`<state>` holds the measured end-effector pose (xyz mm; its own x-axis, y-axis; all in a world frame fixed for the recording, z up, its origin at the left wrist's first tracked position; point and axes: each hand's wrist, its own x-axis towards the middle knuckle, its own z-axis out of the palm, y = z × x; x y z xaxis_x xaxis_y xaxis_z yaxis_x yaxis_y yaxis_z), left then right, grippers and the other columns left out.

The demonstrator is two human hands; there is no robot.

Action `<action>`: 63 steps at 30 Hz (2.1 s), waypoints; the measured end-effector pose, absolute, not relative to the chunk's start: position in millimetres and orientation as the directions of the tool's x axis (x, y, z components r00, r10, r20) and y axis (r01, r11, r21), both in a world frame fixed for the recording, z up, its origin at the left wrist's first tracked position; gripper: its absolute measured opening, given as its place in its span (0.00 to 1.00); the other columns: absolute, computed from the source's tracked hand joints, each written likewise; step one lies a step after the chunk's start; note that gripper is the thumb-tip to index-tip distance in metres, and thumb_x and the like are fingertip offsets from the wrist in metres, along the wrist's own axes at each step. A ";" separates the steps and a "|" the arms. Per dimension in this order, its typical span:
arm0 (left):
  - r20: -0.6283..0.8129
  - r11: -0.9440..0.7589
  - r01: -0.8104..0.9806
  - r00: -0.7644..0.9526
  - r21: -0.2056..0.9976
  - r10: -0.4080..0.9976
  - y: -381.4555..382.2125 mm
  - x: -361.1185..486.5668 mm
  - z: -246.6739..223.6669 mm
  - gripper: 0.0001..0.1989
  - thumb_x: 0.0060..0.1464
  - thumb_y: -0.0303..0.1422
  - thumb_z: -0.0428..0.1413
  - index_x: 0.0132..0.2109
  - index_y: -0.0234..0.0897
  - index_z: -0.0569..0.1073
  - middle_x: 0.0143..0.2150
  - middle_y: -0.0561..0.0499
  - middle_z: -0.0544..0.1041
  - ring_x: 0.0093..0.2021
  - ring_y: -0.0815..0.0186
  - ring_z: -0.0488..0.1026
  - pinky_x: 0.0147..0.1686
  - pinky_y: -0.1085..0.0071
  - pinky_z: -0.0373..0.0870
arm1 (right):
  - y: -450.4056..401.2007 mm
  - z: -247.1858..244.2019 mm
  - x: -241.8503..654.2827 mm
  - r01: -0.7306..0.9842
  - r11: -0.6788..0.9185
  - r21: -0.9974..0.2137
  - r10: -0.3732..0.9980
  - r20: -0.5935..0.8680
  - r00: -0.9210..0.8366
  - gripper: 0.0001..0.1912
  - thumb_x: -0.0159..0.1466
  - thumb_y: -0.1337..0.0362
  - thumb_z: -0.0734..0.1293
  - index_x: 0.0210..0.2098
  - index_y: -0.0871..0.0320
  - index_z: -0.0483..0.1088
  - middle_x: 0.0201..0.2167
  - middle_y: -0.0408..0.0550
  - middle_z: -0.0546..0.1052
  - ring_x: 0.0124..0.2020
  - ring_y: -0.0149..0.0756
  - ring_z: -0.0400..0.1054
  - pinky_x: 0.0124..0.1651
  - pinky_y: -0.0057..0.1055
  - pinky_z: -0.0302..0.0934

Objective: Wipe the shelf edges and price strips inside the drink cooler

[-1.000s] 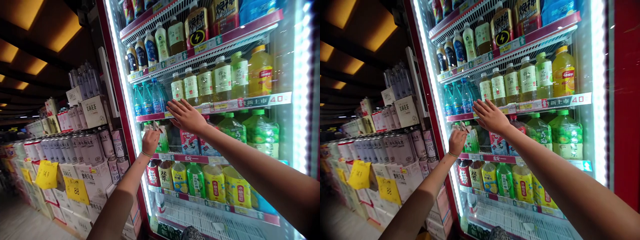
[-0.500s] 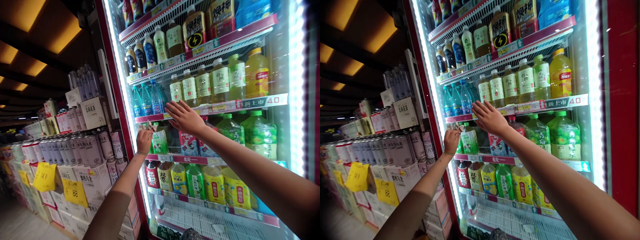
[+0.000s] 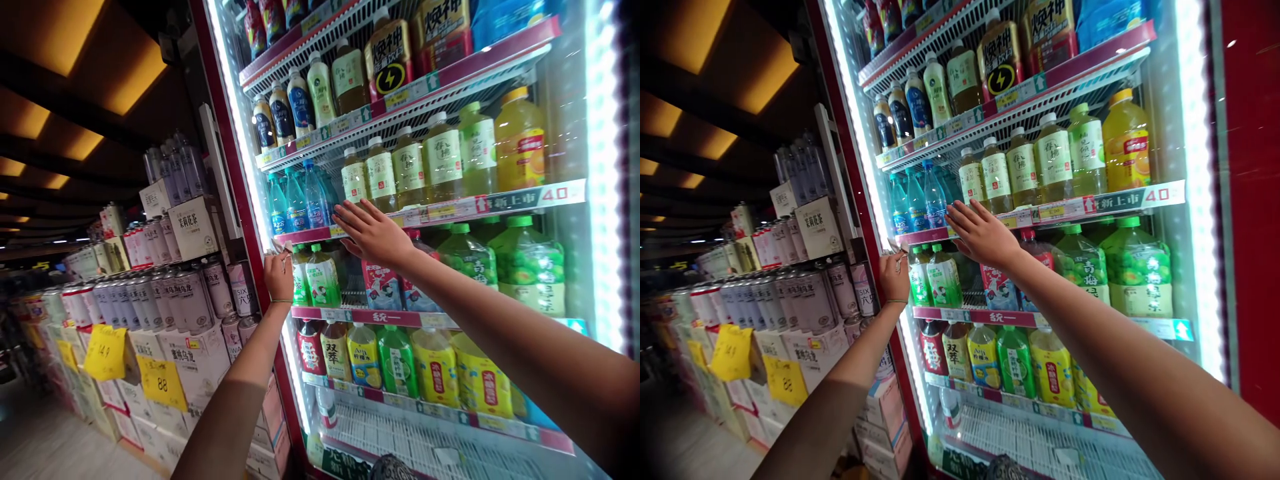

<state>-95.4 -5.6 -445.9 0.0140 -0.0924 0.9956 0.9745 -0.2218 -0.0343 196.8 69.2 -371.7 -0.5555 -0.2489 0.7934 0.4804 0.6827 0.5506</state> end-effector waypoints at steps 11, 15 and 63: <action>0.996 -0.219 0.973 0.052 -0.066 -0.068 -7.4 -102.7 -445.0 0.05 0.67 0.32 0.55 0.45 0.39 0.76 0.41 0.47 0.72 0.42 0.60 0.76 0.46 0.62 0.75 | 68.2 -371.7 196.5 0.491 0.676 0.550 -0.245 0.796 -0.554 0.41 0.75 0.57 0.58 0.77 0.49 0.28 0.78 0.46 0.47 0.78 0.46 0.44 0.78 0.57 0.44; 0.995 -0.190 0.982 0.000 -0.019 -0.098 -2.7 -83.4 -453.8 0.08 0.69 0.31 0.51 0.49 0.37 0.74 0.44 0.43 0.72 0.45 0.57 0.75 0.46 0.59 0.75 | 68.6 -371.9 195.8 0.485 0.681 0.549 -0.250 0.796 -0.551 0.42 0.75 0.58 0.58 0.77 0.50 0.27 0.78 0.46 0.46 0.78 0.46 0.44 0.79 0.58 0.44; 0.972 -0.265 0.938 0.235 -0.222 0.016 6.1 -70.2 -449.3 0.05 0.65 0.36 0.58 0.40 0.41 0.77 0.35 0.50 0.75 0.38 0.61 0.76 0.43 0.64 0.75 | 59.6 -371.8 198.6 0.563 0.581 0.588 -0.243 0.786 -0.569 0.30 0.74 0.63 0.59 0.74 0.60 0.56 0.73 0.53 0.62 0.75 0.49 0.54 0.76 0.56 0.51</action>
<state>-70.2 6.1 -449.3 0.2351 0.0165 0.9718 0.9384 -0.2645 -0.2225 198.6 59.6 -371.8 -0.5688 -0.2432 0.7857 0.5635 0.5806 0.5877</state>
